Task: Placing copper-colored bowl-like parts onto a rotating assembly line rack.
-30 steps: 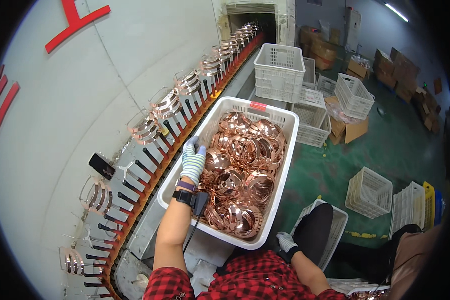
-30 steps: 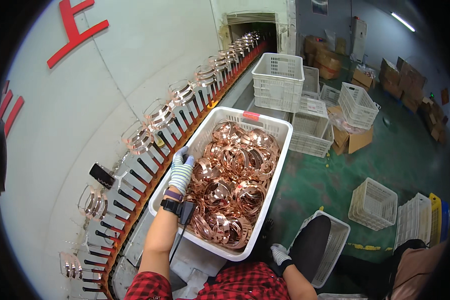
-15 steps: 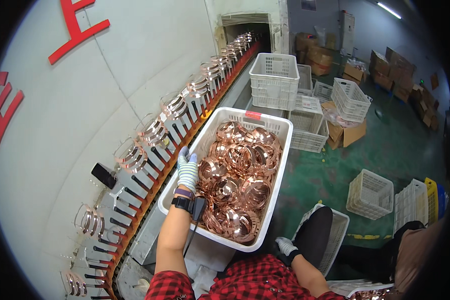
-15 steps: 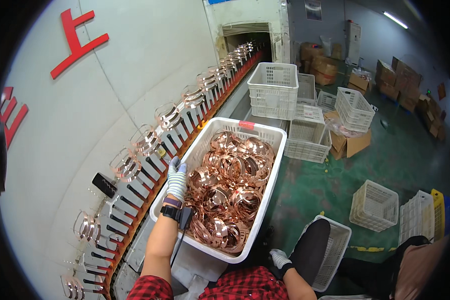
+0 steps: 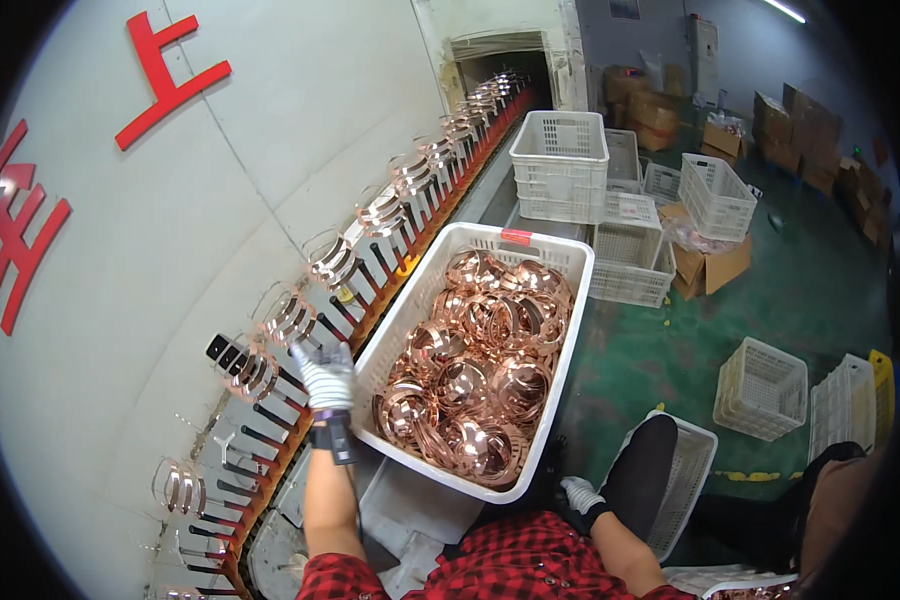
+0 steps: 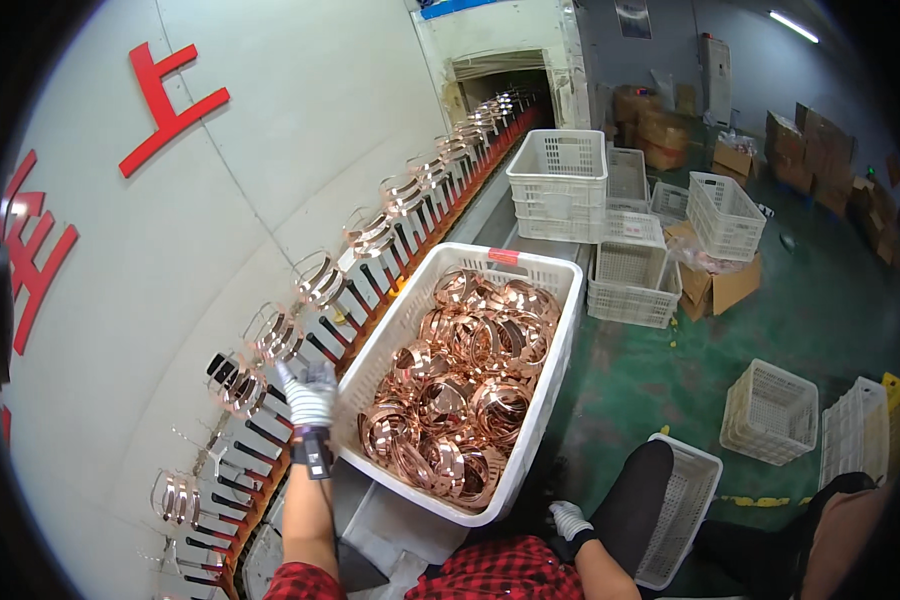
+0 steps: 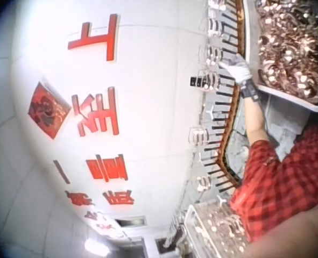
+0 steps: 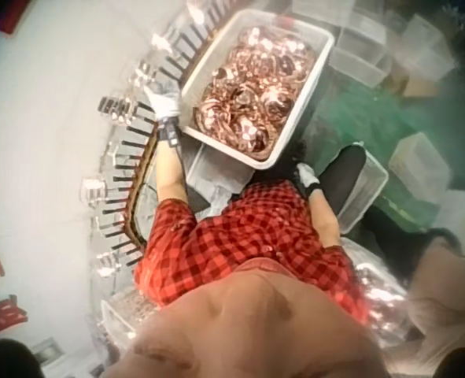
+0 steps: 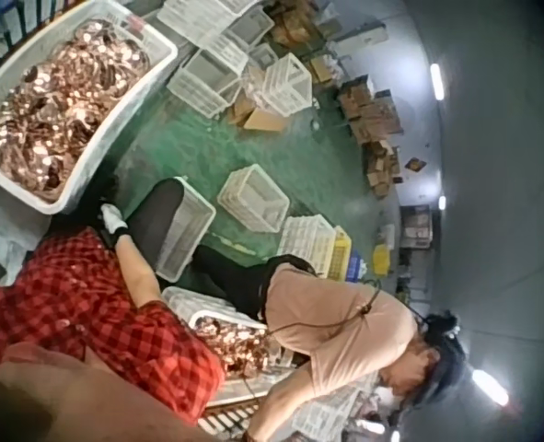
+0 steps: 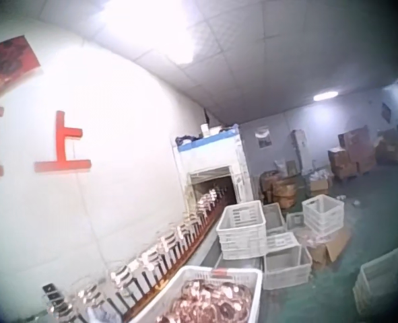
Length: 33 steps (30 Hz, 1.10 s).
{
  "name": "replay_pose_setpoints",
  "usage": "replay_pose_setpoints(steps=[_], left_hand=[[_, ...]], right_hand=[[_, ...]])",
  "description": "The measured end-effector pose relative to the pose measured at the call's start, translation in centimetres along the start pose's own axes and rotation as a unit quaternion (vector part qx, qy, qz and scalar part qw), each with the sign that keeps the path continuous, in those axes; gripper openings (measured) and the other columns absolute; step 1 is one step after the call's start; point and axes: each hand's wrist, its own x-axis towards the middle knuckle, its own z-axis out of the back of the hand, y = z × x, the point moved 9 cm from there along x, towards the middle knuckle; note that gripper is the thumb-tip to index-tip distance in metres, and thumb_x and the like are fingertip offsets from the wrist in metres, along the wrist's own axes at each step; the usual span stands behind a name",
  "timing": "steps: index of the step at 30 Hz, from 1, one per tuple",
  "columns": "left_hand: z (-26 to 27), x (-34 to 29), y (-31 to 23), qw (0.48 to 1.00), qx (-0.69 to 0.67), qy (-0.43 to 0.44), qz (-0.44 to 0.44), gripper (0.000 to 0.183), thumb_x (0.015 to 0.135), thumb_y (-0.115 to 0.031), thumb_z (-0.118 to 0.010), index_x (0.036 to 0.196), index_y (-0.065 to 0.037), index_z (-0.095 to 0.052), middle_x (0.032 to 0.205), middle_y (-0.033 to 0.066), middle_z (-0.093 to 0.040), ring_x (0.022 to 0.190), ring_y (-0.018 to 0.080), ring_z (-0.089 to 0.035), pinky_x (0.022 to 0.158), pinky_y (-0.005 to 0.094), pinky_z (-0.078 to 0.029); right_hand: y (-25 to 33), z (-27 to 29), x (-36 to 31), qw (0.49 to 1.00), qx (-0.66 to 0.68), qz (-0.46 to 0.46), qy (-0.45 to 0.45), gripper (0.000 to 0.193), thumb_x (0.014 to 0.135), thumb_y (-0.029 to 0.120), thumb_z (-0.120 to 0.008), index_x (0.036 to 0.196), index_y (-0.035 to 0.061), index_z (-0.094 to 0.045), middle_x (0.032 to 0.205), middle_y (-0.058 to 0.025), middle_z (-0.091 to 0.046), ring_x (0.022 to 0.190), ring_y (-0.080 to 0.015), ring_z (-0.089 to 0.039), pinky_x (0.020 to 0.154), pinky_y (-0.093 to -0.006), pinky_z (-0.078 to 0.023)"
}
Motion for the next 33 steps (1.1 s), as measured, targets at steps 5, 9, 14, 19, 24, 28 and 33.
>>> replay_pose_setpoints(steps=[5,9,14,19,24,28,33], left_hand=[[0.2,2.7,-7.7,0.997,0.052,0.055,0.015,0.068,0.059,-0.061,-0.064,0.104,-0.011,-0.052,0.105,0.0042,-0.053,0.092,0.0225,-0.046,0.087,0.0383,-0.034],[0.1,3.6,-10.6,0.969,0.234,-0.008,0.083,0.040,0.068,-0.049,-0.063,0.086,-0.015,-0.056,0.079,0.0027,-0.058,0.069,0.0220,-0.052,0.082,0.0407,-0.034],[-1.1,4.9,-19.1,0.866,0.464,0.079,-0.169,0.017,0.077,-0.004,-0.051,0.094,-0.003,-0.052,0.080,0.0080,-0.056,0.065,0.0207,-0.053,0.064,0.0330,-0.048],[-16.4,-12.3,-12.9,0.681,0.504,0.277,-0.453,0.042,0.077,0.001,-0.051,0.118,-0.001,-0.042,0.105,0.0114,-0.055,0.093,0.0156,-0.052,0.082,0.0257,-0.042],[-16.1,-5.5,-5.3,0.807,0.476,0.262,-0.231,0.025,0.079,-0.001,-0.052,0.103,-0.003,-0.052,0.087,0.0036,-0.057,0.071,0.0088,-0.053,0.064,0.0204,-0.045],[-10.6,12.5,-2.8,0.912,0.329,0.235,-0.066,0.029,0.085,-0.019,-0.042,0.108,-0.001,-0.047,0.093,0.0110,-0.055,0.079,0.0219,-0.054,0.067,0.0350,-0.048],[-14.6,5.5,5.4,0.919,0.336,0.178,0.101,0.056,0.077,-0.054,-0.049,0.109,-0.009,-0.050,0.101,0.0095,-0.057,0.084,0.0269,-0.057,0.065,0.0414,-0.051]], right_hand=[[3.6,-0.6,-2.3,0.988,-0.137,0.071,0.002,0.027,0.080,0.019,-0.049,0.101,0.0035,-0.056,0.080,-0.0078,-0.058,0.066,-0.0180,-0.055,0.059,-0.0317,-0.045],[4.3,-0.1,-2.5,0.976,-0.193,0.097,-0.031,0.026,0.079,0.022,-0.048,0.096,0.0045,-0.057,0.074,-0.0075,-0.057,0.062,-0.0165,-0.052,0.056,-0.0324,-0.043],[1.3,-1.1,-0.2,0.995,-0.094,0.022,0.012,0.027,0.078,0.023,-0.049,0.096,0.0049,-0.058,0.069,-0.0067,-0.056,0.060,-0.0183,-0.051,0.057,-0.0326,-0.042],[0.9,0.2,0.6,0.989,-0.130,0.062,-0.011,0.025,0.078,0.023,-0.049,0.094,0.0054,-0.058,0.067,-0.0059,-0.055,0.057,-0.0162,-0.050,0.053,-0.0326,-0.042],[2.1,0.6,-0.9,0.988,-0.145,0.042,-0.031,0.026,0.079,0.022,-0.049,0.096,0.0051,-0.058,0.073,-0.0069,-0.057,0.062,-0.0168,-0.052,0.057,-0.0324,-0.043],[2.0,-0.5,-0.2,0.995,-0.079,0.064,-0.008,0.026,0.079,0.020,-0.050,0.099,0.0056,-0.057,0.076,-0.0062,-0.058,0.064,-0.0168,-0.053,0.056,-0.0319,-0.044],[-0.8,2.4,0.2,0.999,0.034,0.008,-0.038,0.027,0.080,0.020,-0.051,0.102,0.0055,-0.056,0.080,-0.0061,-0.058,0.066,-0.0173,-0.054,0.056,-0.0320,-0.044]])
